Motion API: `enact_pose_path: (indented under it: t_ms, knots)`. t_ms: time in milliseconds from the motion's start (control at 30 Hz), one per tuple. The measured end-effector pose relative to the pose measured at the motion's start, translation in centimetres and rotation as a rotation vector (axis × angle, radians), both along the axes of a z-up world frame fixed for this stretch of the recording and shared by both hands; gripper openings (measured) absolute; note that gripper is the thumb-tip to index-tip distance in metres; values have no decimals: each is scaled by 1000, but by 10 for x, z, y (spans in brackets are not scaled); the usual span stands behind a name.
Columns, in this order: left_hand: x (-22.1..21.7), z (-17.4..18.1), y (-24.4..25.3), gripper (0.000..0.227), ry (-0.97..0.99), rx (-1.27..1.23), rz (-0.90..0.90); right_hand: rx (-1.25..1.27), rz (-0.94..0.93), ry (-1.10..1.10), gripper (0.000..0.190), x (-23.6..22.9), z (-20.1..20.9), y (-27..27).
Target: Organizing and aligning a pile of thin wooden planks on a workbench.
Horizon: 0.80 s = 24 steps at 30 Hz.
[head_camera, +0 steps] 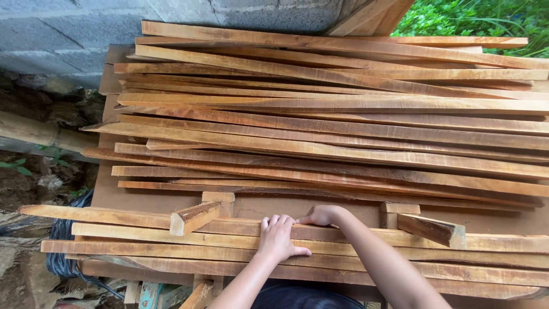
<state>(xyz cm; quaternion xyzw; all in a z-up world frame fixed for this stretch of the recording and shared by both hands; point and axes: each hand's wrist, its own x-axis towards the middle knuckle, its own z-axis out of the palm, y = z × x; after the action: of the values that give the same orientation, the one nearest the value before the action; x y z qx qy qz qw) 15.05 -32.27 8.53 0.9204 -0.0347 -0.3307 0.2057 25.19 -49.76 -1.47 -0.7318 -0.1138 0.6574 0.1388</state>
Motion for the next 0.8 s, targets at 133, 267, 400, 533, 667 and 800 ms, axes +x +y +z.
enact_pose_path:
  t_ms: [133, 267, 400, 533, 667, 800]
  knots:
    - [7, 16, 1, 104, 32, 24, -53, 74, -82, -192, 69, -19, 42, -4]
    - [-7, 6, 4, 93, -97, -2, -55, -10, -201, -559, 57, -55, 103, -9]
    - [-10, 1, 4, 84, -191, -10, -49, -25, -178, -903, 54, -70, 125, -9]
    - [-39, -23, 4, 86, -295, 6, -50, -46, -192, -824, 52, -75, 126, -11]
    - [-73, 16, -4, 112, -491, 121, -104, 222, -258, -1207, 63, -127, 98, -34]
    - [-87, 45, 2, 136, -128, 224, -251, 81, -8, -1198, 120, -160, 134, -36]
